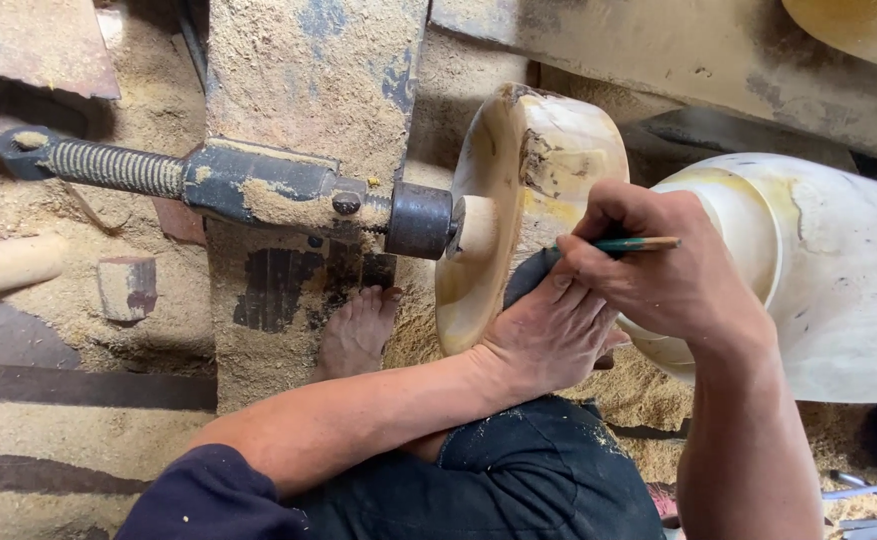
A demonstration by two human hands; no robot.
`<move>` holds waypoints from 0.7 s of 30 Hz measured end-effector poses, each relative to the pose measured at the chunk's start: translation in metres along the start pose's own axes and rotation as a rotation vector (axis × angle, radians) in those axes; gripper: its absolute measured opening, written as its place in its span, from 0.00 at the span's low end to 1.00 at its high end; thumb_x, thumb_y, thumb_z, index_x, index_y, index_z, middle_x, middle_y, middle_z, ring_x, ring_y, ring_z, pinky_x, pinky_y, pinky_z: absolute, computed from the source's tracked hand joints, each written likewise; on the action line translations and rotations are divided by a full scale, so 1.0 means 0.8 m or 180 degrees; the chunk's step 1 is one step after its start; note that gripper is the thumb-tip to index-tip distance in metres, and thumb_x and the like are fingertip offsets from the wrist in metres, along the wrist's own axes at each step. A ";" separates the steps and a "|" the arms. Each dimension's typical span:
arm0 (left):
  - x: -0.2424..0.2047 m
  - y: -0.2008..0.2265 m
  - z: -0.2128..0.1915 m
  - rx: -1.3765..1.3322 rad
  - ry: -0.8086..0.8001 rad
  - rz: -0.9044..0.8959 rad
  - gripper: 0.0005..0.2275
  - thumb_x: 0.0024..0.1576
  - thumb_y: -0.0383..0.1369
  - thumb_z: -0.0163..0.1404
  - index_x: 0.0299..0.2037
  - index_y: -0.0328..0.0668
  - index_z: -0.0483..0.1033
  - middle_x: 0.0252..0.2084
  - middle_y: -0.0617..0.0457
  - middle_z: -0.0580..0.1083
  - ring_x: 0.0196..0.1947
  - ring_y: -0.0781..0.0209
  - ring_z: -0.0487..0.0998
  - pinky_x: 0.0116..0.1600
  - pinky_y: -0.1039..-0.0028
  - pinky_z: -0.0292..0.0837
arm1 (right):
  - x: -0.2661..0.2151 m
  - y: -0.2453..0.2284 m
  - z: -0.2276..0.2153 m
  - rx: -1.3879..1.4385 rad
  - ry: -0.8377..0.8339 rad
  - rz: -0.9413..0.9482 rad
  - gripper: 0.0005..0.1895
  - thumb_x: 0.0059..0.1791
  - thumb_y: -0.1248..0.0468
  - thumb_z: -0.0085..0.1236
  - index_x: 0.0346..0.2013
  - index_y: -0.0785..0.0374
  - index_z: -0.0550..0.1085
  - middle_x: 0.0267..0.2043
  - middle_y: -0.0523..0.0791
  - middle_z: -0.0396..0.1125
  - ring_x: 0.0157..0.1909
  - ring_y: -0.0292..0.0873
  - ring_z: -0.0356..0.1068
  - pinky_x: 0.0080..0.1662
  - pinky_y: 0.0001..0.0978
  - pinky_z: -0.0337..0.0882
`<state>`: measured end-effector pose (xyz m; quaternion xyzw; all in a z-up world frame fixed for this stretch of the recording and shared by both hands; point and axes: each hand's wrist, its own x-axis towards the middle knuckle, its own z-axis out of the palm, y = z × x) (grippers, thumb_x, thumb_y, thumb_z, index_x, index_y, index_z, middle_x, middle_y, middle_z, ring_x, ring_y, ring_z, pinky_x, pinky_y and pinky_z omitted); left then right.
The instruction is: Marking a wooden workpiece on a lathe using a pencil and a flexible template for guidance.
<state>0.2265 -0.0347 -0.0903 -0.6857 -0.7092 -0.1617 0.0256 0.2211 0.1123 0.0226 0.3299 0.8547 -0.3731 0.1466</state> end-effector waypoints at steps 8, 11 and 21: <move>-0.001 0.001 0.007 0.0014 -0.0029 0.0063 0.31 0.67 0.56 0.38 0.68 0.36 0.66 0.70 0.34 0.64 0.72 0.32 0.60 0.79 0.44 0.45 | 0.001 0.011 -0.010 0.0352 0.0058 -0.0042 0.11 0.49 0.70 0.63 0.24 0.62 0.71 0.21 0.40 0.69 0.23 0.31 0.61 0.25 0.26 0.61; -0.001 0.001 0.003 0.0043 -0.0113 0.0085 0.31 0.68 0.55 0.35 0.69 0.36 0.65 0.71 0.35 0.63 0.72 0.32 0.60 0.79 0.44 0.43 | 0.002 0.007 -0.003 0.0236 0.0037 -0.0021 0.11 0.47 0.68 0.64 0.22 0.60 0.71 0.20 0.39 0.70 0.23 0.32 0.61 0.27 0.28 0.62; 0.011 -0.019 -0.034 0.0611 -0.0118 0.0178 0.30 0.70 0.51 0.30 0.69 0.31 0.65 0.70 0.41 0.63 0.71 0.41 0.57 0.76 0.49 0.48 | 0.006 0.044 -0.022 0.0425 0.0383 0.0261 0.11 0.48 0.71 0.59 0.22 0.60 0.68 0.19 0.38 0.58 0.25 0.31 0.49 0.27 0.28 0.49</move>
